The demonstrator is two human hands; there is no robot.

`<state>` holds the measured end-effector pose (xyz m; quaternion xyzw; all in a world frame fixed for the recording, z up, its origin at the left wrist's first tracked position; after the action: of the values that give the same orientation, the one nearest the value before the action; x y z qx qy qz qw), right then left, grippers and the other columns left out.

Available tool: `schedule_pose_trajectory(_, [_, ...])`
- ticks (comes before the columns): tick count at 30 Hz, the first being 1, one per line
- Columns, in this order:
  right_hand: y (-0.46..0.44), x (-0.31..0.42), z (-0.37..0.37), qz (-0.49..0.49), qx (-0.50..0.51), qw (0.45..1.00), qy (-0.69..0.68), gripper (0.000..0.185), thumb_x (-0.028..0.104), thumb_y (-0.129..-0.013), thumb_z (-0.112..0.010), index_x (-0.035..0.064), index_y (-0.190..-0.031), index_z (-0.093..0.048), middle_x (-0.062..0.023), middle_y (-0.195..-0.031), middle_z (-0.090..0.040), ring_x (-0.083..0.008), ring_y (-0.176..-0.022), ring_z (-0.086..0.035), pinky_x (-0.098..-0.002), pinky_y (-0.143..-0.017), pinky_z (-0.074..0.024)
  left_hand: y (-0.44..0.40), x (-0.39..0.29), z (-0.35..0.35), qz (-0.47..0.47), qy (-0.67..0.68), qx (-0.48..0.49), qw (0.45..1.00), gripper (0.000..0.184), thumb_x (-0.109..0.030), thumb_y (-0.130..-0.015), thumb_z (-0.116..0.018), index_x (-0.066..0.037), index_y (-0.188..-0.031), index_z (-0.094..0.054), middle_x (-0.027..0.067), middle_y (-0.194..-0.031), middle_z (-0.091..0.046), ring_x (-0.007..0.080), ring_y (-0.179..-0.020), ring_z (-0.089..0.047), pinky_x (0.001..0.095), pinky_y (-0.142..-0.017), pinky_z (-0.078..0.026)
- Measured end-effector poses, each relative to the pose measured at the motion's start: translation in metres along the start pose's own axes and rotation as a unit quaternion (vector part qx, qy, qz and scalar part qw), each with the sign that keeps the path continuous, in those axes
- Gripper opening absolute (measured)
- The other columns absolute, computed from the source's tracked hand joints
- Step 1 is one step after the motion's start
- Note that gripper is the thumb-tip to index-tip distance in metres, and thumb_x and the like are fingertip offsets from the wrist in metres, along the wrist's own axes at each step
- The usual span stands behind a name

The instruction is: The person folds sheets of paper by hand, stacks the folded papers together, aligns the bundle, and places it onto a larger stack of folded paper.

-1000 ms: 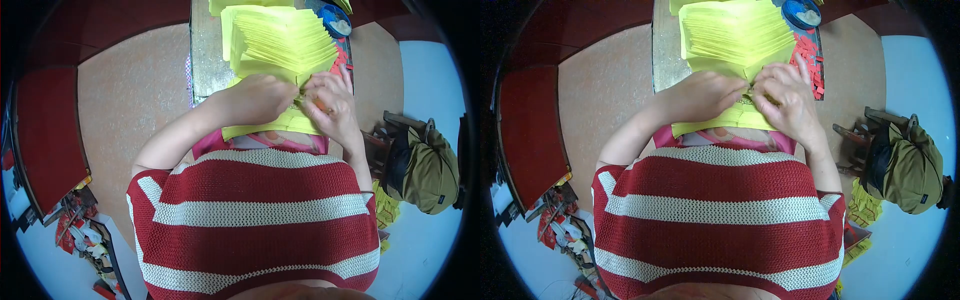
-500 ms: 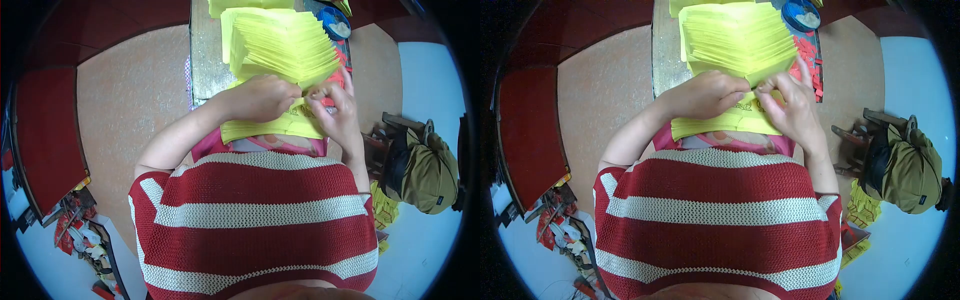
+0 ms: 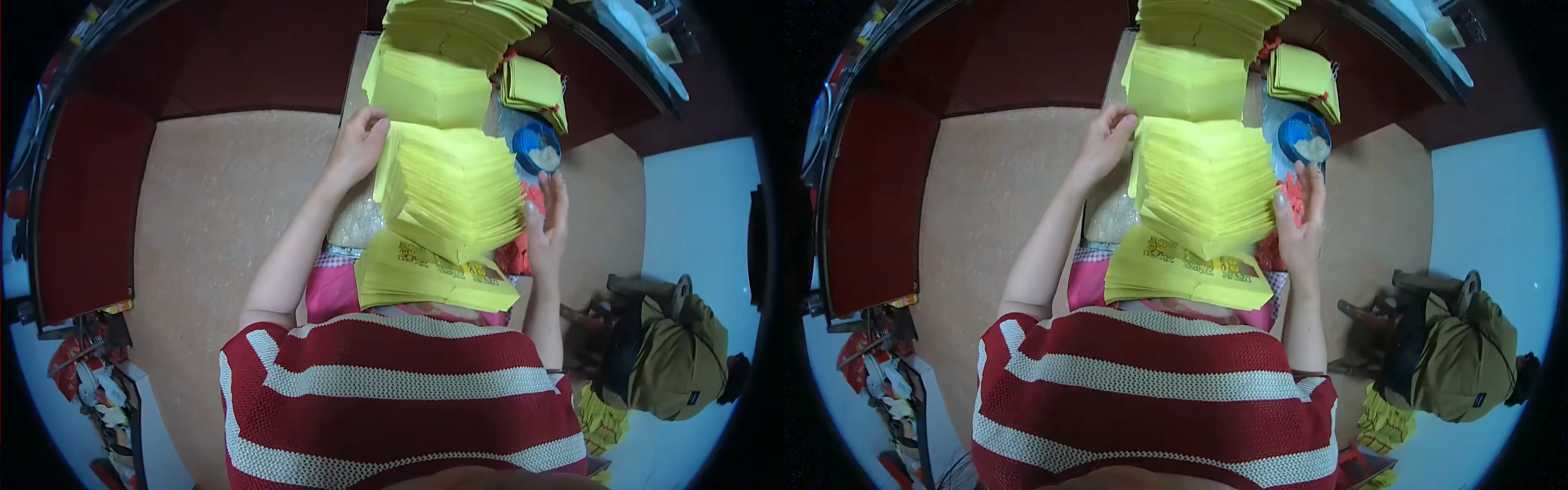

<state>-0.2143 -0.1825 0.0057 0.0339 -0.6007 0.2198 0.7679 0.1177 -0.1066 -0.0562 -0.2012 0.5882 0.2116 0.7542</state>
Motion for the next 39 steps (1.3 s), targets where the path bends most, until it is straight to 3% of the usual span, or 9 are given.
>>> schedule_pose_trajectory(6, [-0.031, -0.044, -0.021, -0.084, -0.005, 0.987, -0.137, 0.063, 0.026, -0.102, -0.055, -0.0052, -0.150, -0.028, -0.0228, -0.148, -0.043, -0.0265, -0.137, -0.041, -0.0366, -0.113, -0.0324, -0.020, 0.070, -0.012, 0.113, -0.013, 0.008, 0.994, 0.036, -0.028, -0.101, -0.053, 0.003, -0.116, -0.062, 0.0117, -0.103, -0.068, 0.0164, -0.095, -0.062, 0.0298, -0.089, -0.048])
schedule_pose_trajectory(9, [-0.033, -0.055, -0.028, -0.101, -0.013, 0.978, -0.184, 0.061, 0.027, -0.103, -0.054, -0.0062, -0.148, -0.030, -0.0213, -0.145, -0.046, -0.0261, -0.134, -0.044, -0.0351, -0.111, -0.0352, -0.018, 0.047, -0.005, 0.161, -0.148, 0.042, 0.975, 0.057, -0.050, -0.098, -0.045, 0.000, -0.117, -0.065, 0.0243, -0.117, -0.067, 0.0386, -0.111, -0.063, 0.0423, -0.098, -0.046])
schedule_pose_trajectory(14, [-0.029, -0.045, -0.028, -0.085, -0.030, 0.974, -0.206, 0.057, 0.026, -0.103, -0.053, -0.0073, -0.146, -0.035, -0.0194, -0.140, -0.053, -0.0240, -0.128, -0.051, -0.0339, -0.108, -0.0391, -0.017, 0.032, -0.010, 0.180, -0.283, 0.083, 0.938, 0.063, -0.055, -0.098, -0.039, -0.004, -0.117, -0.068, 0.0246, -0.121, -0.065, 0.0427, -0.118, -0.058, 0.0512, -0.104, -0.041])
schedule_pose_trajectory(19, [-0.020, -0.061, -0.029, -0.125, -0.047, 0.965, -0.224, 0.056, 0.025, -0.103, -0.054, -0.0079, -0.145, -0.037, -0.0155, -0.134, -0.057, -0.0191, -0.119, -0.055, -0.0309, -0.101, -0.0438, -0.022, 0.052, -0.021, 0.142, -0.170, 0.097, 0.970, 0.061, -0.054, -0.098, -0.040, -0.002, -0.113, -0.069, 0.0246, -0.116, -0.067, 0.0409, -0.112, -0.062, 0.0450, -0.098, -0.045])
schedule_pose_trajectory(23, [-0.017, -0.072, -0.031, -0.139, -0.060, 0.956, -0.250, 0.053, 0.022, -0.103, -0.054, -0.0081, -0.144, -0.039, -0.0147, -0.131, -0.059, -0.0183, -0.115, -0.058, -0.0290, -0.098, -0.0457, -0.016, 0.073, -0.033, 0.117, 0.041, 0.077, 0.989, 0.053, -0.044, -0.102, -0.046, 0.003, -0.117, -0.065, 0.0160, -0.112, -0.070, 0.0231, -0.102, -0.066, 0.0345, -0.090, -0.049])
schedule_pose_trajectory(28, [-0.007, -0.062, -0.030, -0.126, -0.054, 0.965, -0.224, 0.056, 0.027, -0.103, -0.053, -0.0084, -0.144, -0.038, -0.0167, -0.137, -0.054, -0.0207, -0.122, -0.054, -0.0320, -0.102, -0.0424, 0.006, 0.062, -0.037, 0.188, 0.343, -0.054, 0.919, 0.054, -0.044, -0.103, -0.047, 0.006, -0.119, -0.062, 0.0138, -0.110, -0.068, 0.0210, -0.099, -0.065, 0.0326, -0.087, -0.050])
schedule_pose_trajectory(30, [0.000, -0.041, -0.033, -0.111, -0.055, 0.977, -0.171, 0.056, 0.029, -0.104, -0.052, -0.0083, -0.144, -0.038, -0.0174, -0.139, -0.052, -0.0216, -0.124, -0.052, -0.0332, -0.104, -0.0410, 0.016, 0.045, -0.040, 0.193, 0.338, -0.068, 0.919, 0.052, -0.044, -0.104, -0.046, 0.004, -0.114, -0.065, 0.0120, -0.105, -0.069, 0.0199, -0.097, -0.065, 0.0318, -0.087, -0.050])
schedule_pose_trajectory(33, [0.001, -0.016, -0.034, -0.056, -0.062, 0.985, -0.150, 0.058, 0.031, -0.104, -0.050, -0.0069, -0.146, -0.036, -0.0187, -0.143, -0.048, -0.0235, -0.130, -0.047, -0.0347, -0.109, -0.0359, 0.012, -0.017, -0.031, 0.024, 0.193, -0.020, 0.981, 0.058, -0.049, -0.104, -0.042, 0.003, -0.096, -0.067, 0.0111, -0.091, -0.071, 0.0165, -0.089, -0.066, 0.0277, -0.084, -0.050])
schedule_pose_trajectory(39, [-0.064, -0.071, -0.016, -0.089, -0.102, 0.967, -0.218, 0.061, 0.042, -0.106, -0.040, -0.0018, -0.149, -0.033, -0.0184, -0.142, -0.049, -0.0252, -0.132, -0.047, -0.0372, -0.110, -0.0357, -0.013, -0.026, -0.044, 0.086, 0.214, 0.085, 0.969, 0.074, -0.060, -0.102, -0.032, 0.004, -0.097, -0.066, 0.0142, -0.086, -0.071, 0.0189, -0.080, -0.067, 0.0306, -0.079, -0.054])
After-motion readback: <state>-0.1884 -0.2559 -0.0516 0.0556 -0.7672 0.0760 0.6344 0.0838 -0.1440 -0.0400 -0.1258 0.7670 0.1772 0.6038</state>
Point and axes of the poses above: each hand's wrist, its own y-axis away from the middle knuckle, its own z-axis out of the back of the hand, x = y × z, the point moved 9 cm from there along -y, towards the middle knuckle
